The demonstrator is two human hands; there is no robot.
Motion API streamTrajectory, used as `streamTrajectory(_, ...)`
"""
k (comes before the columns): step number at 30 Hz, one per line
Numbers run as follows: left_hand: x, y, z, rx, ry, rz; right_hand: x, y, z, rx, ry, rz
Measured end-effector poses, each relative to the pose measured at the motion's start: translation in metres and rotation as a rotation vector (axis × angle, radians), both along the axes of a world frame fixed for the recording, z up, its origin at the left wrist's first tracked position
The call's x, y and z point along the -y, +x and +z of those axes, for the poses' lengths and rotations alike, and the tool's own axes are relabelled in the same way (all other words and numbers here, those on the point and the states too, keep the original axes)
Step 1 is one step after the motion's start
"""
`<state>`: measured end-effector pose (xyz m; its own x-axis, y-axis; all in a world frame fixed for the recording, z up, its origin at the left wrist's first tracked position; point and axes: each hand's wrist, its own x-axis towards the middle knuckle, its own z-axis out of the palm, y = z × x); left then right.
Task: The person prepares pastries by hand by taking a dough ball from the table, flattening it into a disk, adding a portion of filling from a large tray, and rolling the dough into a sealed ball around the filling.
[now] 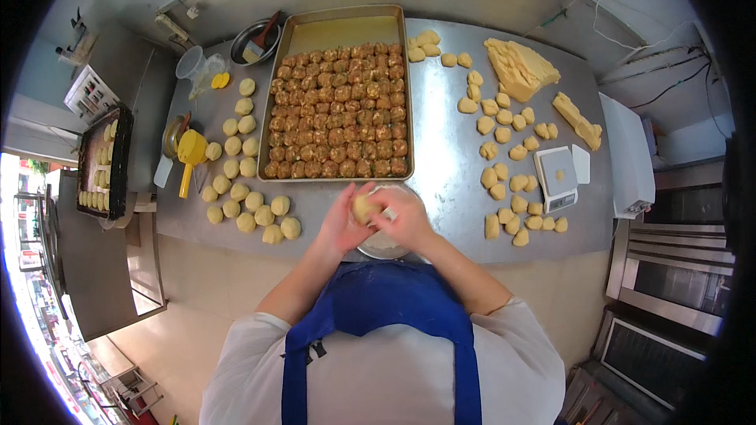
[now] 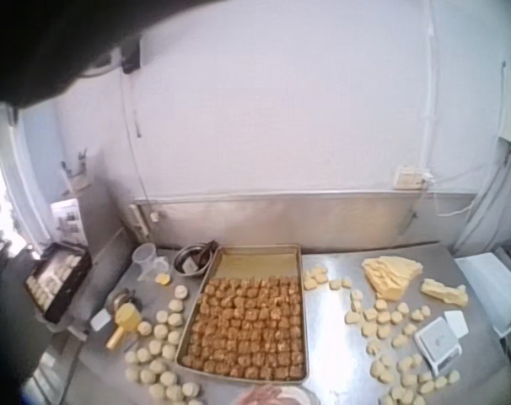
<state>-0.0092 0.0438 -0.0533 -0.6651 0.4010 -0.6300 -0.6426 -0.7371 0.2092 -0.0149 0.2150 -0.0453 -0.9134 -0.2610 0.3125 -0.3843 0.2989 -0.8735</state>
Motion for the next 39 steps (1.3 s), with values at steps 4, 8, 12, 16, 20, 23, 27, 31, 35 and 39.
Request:
streamTrajectory(4, 0.004, 0.012, 0.012, -0.116, -0.079, -0.058, 0.022, 0.013, 0.028, -0.284, 0.123, 0.062)
streamTrajectory(8, -0.003, 0.043, 0.06, -0.33, -0.239, -0.054, 0.053, 0.028, 0.051, -0.427, 0.019, 0.024)
streamTrajectory(12, 0.004, 0.04, 0.086, -0.405, -0.224, -0.034, 0.076, 0.035, 0.073, -0.537, -0.056, 0.003)
streamTrajectory(16, 0.017, 0.019, 0.104, -0.515, -0.215, -0.073, 0.084, -0.01, 0.09, -0.125, -0.285, 0.151)
streamTrajectory(20, 0.008, 0.031, 0.117, -0.265, -0.342, 0.205, 0.088, -0.006, 0.09, -0.233, -0.13, 0.1)
streamTrajectory(23, 0.016, 0.05, 0.111, -0.493, -0.395, 0.135, 0.096, -0.001, 0.098, -0.336, -0.221, 0.066)
streamTrajectory(27, 0.016, 0.052, 0.093, -0.483, -0.302, 0.156, 0.09, 0.01, 0.1, -0.206, -0.17, 0.002)
streamTrajectory(31, 0.025, 0.027, 0.073, -0.382, 0.146, -0.253, 0.086, -0.02, 0.039, 0.723, -0.727, 0.224)
streamTrajectory(35, -0.007, 0.018, 0.08, -0.391, -0.291, 0.055, 0.078, -0.012, 0.065, 0.169, -0.113, 0.019)
streamTrajectory(39, 0.03, 0.021, 0.092, -0.496, -0.065, -0.265, 0.037, -0.012, 0.116, -0.5, 0.037, 0.029)
